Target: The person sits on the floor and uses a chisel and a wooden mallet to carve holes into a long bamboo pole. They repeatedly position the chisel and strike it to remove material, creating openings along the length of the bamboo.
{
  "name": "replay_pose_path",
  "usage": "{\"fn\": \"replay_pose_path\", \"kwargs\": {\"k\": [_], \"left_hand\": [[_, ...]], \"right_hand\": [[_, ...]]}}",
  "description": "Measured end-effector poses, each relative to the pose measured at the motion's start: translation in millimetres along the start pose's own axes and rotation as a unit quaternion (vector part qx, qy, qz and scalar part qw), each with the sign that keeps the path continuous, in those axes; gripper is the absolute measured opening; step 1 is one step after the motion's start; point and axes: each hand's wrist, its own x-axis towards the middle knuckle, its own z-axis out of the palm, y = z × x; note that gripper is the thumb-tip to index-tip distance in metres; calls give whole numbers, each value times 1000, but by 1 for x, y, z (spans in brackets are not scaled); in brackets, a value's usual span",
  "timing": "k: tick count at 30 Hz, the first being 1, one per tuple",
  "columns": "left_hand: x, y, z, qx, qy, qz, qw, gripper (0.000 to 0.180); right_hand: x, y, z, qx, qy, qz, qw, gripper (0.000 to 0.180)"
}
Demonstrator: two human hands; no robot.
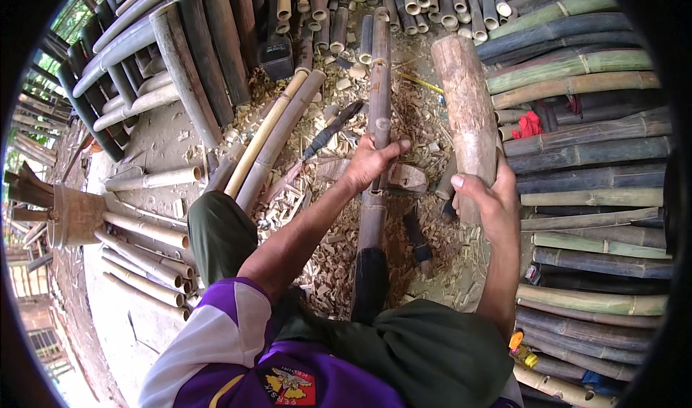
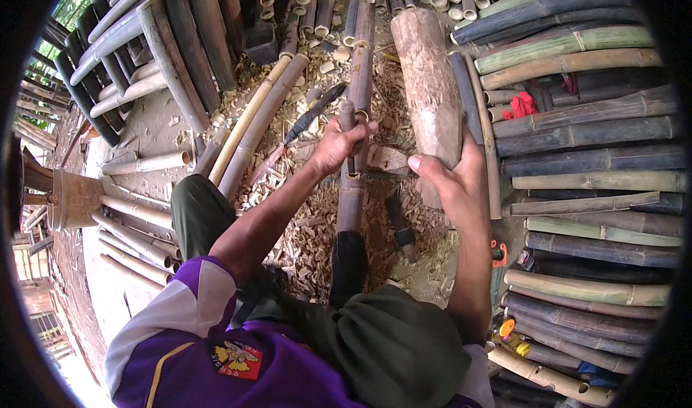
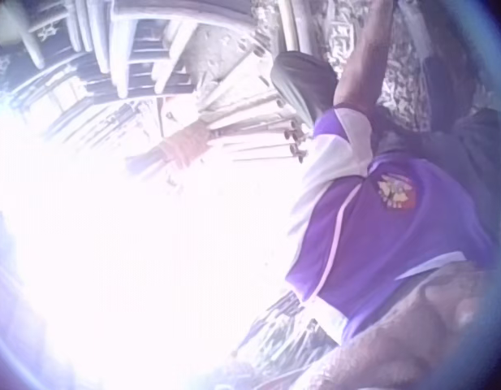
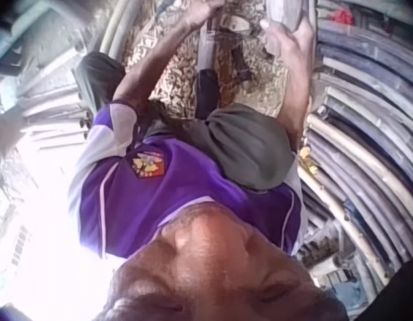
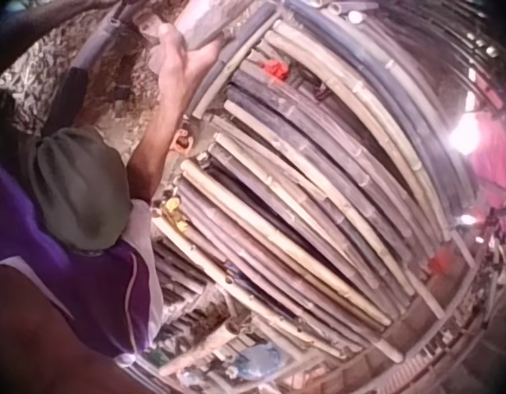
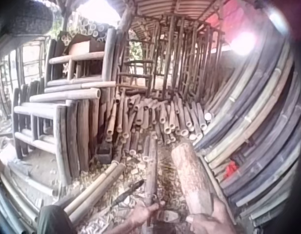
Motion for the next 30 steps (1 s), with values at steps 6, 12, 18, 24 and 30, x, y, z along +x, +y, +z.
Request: {"fn": "replay_pose_path", "kwargs": {"k": [6, 12, 18, 24, 30], "left_hand": [[-10, -10, 8, 80, -36, 74, 993, 24], [-2, -15, 0, 127, -55, 59, 989, 18], [0, -26, 3, 169, -93, 58, 980, 19], [-5, -51, 6, 258, -55, 178, 948, 22], [18, -47, -20, 11, 114, -85, 990, 29]], "right_hand": [[-8, 12, 3, -20, 28, -39, 999, 64], [-20, -23, 7, 27, 55, -95, 994, 60], [-19, -35, 4, -3, 75, -107, 991, 59], [14, 30, 23, -392, -61, -77, 915, 55], [4, 21, 28, -148, -50, -34, 987, 59]]}}
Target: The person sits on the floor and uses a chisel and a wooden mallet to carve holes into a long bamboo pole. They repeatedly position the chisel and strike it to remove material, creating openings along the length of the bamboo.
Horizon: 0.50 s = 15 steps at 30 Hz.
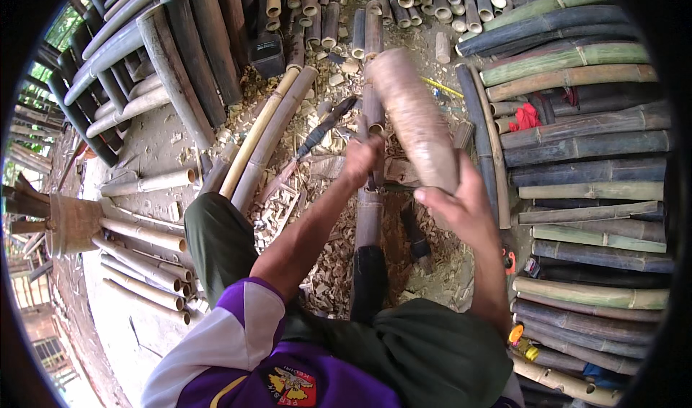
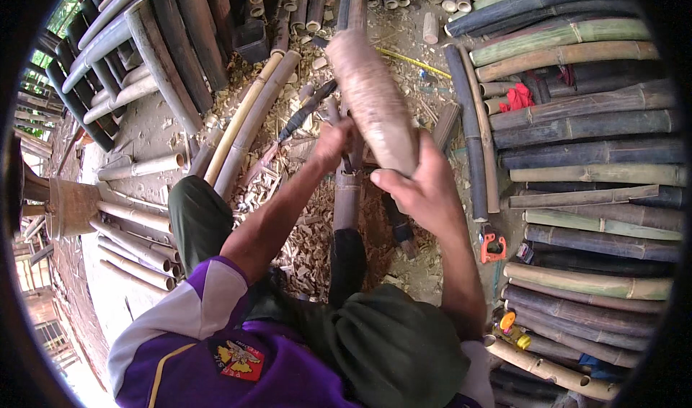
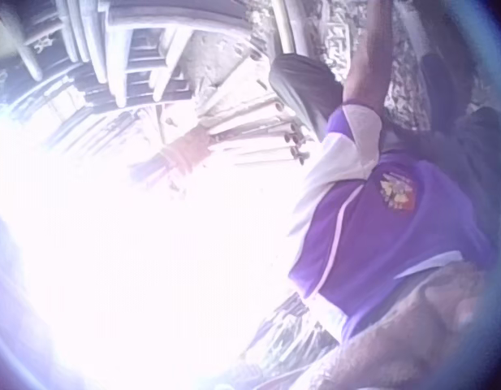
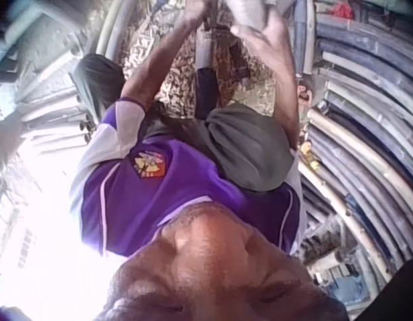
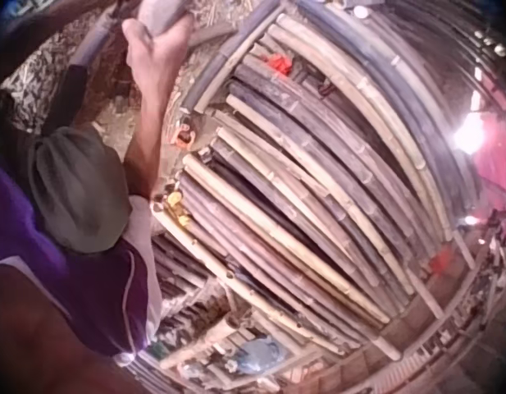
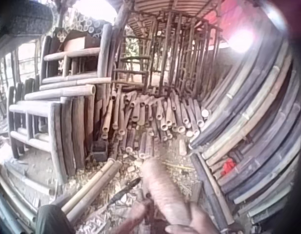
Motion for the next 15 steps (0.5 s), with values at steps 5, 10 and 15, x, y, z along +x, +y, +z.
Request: {"fn": "replay_pose_path", "kwargs": {"k": [5, 10, 15], "left_hand": [[-71, 89, 24, -287, -108, -8, 952, 34], [-66, 108, -4, 11, -48, 81, 996, 22], [-56, 4, -66, 515, -28, 41, 856, 22]], "right_hand": [[-34, 94, -7, 11, 187, 2, 982, 63], [-102, 215, 36, -7, 172, 236, 956, 52], [-96, 233, 74, 0, 200, 243, 949, 52]]}}
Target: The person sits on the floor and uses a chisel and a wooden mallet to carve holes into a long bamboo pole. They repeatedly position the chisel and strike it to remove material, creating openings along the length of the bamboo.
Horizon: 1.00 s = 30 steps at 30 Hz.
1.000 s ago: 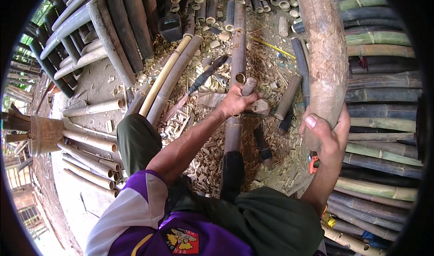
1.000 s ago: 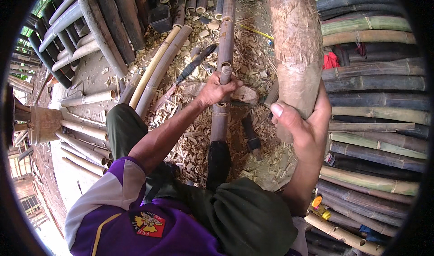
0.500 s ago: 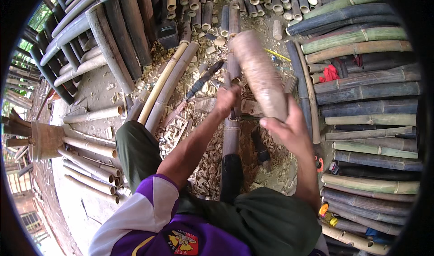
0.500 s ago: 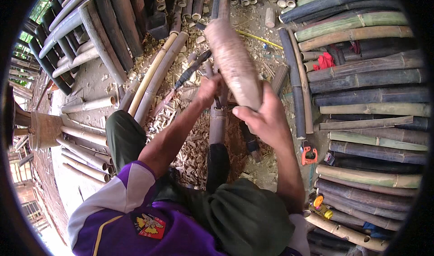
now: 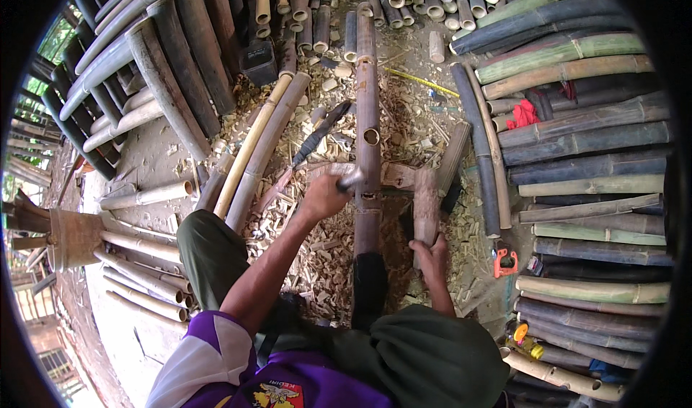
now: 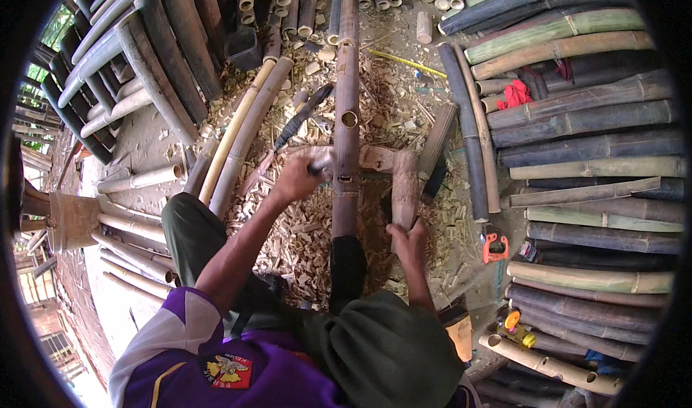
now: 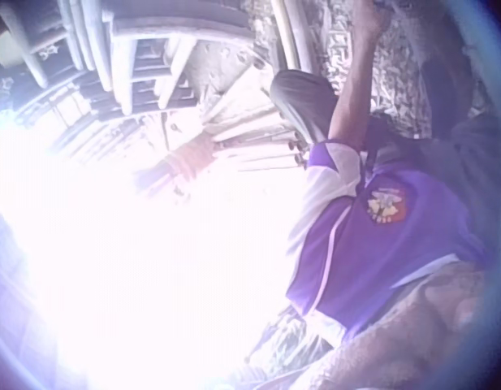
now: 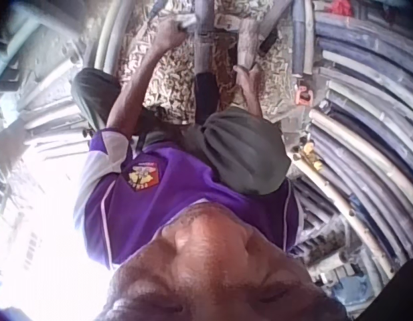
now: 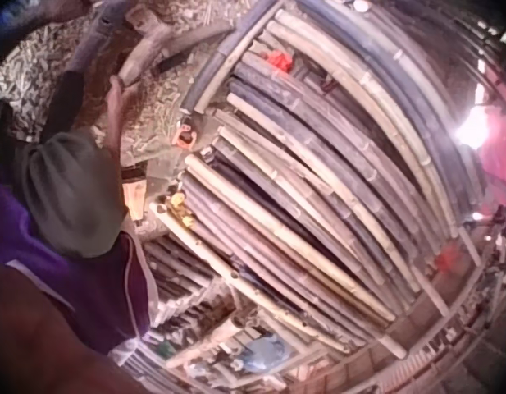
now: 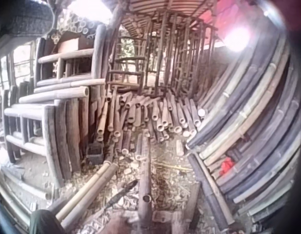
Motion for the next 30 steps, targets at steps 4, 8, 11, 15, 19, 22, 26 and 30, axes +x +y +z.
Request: {"fn": "replay_pose_path", "kwargs": {"k": [4, 8, 11, 15, 19, 22, 26, 30], "left_hand": [[-18, -55, 27, 40, -21, -63, 997, 22], [-16, -65, 25, 80, 13, -88, 993, 26], [-16, -64, 25, 96, 16, -107, 989, 39], [-19, -61, 37, 146, 173, -29, 974, 49], [-14, -37, 21, 19, 168, -4, 986, 42], [-15, -42, 35, 2, 187, 48, 981, 45], [14, -41, 19, 152, 244, 163, 944, 68], [54, -63, 21, 140, 77, 151, 976, 73]], "right_hand": [[39, -23, 4, -198, 189, -195, 942, 61], [28, -145, -29, 25, -82, -187, 979, 46], [-36, -277, -52, 183, -405, -324, 835, 55], [-74, -344, -15, 315, -475, -548, 612, 76], [-95, -356, 29, 431, -389, -593, 558, 83], [-67, -359, 19, 310, -499, -496, 639, 59], [-25, -281, 68, 53, -332, -296, 894, 33], [-12, -157, 97, -427, -119, -91, 892, 54]]}}
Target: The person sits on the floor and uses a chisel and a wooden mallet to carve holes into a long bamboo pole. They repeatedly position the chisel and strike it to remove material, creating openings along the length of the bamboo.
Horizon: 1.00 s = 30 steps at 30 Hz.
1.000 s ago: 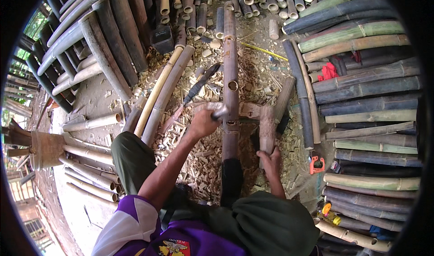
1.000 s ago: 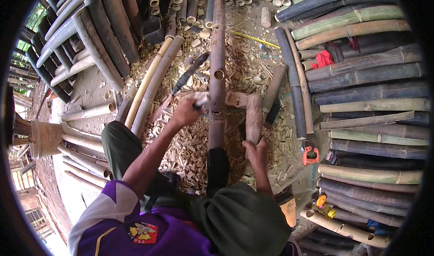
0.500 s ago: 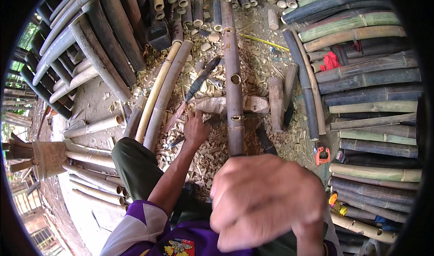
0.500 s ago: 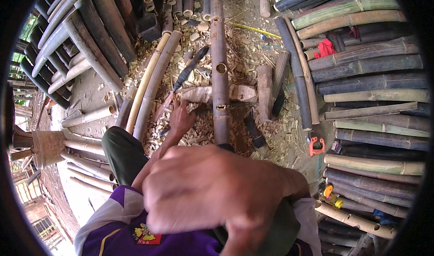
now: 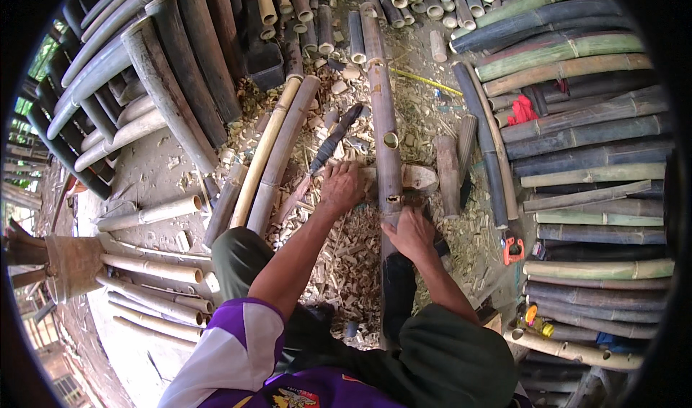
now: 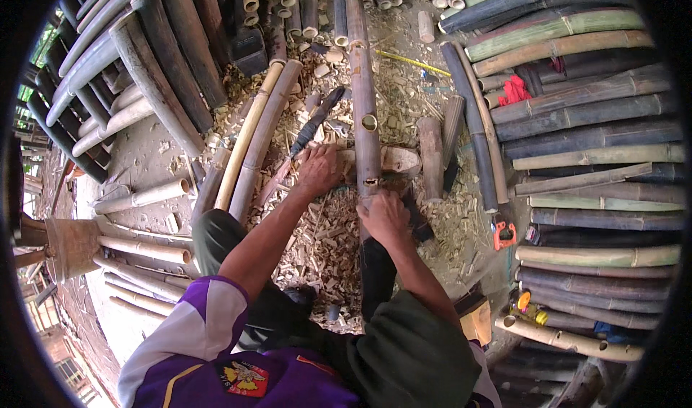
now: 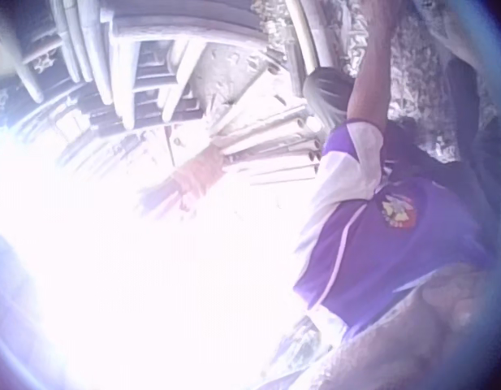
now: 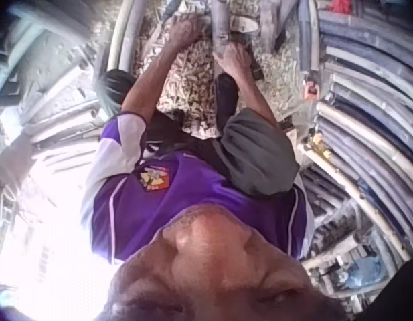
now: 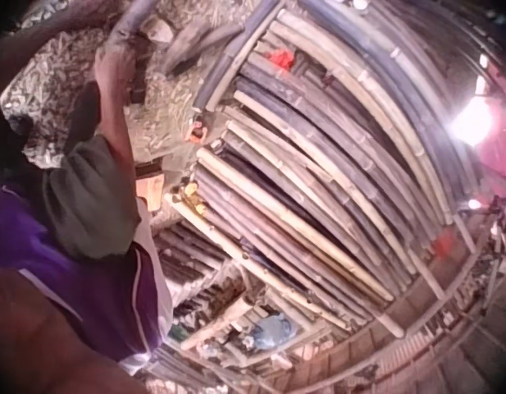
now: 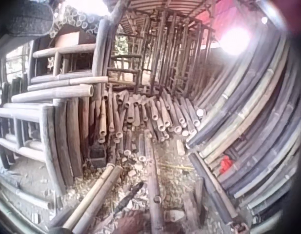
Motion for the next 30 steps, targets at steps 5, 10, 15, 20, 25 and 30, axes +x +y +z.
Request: {"fn": "replay_pose_path", "kwargs": {"k": [5, 10, 15, 20, 25, 30], "left_hand": [[-2, -22, 5, 2, 54, 67, 996, 62], [-7, -7, 14, -15, 12, 8, 1000, 56], [-2, -10, 17, -7, 49, 23, 999, 56], [-3, -14, 8, -1, 8, 15, 1000, 55], [-7, -8, 7, -24, 26, -7, 999, 54], [-3, -12, 11, -11, 52, 6, 999, 52]], "right_hand": [[-9, 12, 39, 0, -119, 86, 989, 64], [-21, 31, 68, 35, -14, 107, 994, 69], [50, 25, 56, 125, 47, 115, 984, 74], [65, 15, 24, 69, -81, 127, 986, 82], [-1, 23, 59, 6, -92, 140, 986, 82], [27, 8, 40, 26, -49, 123, 991, 83]]}}
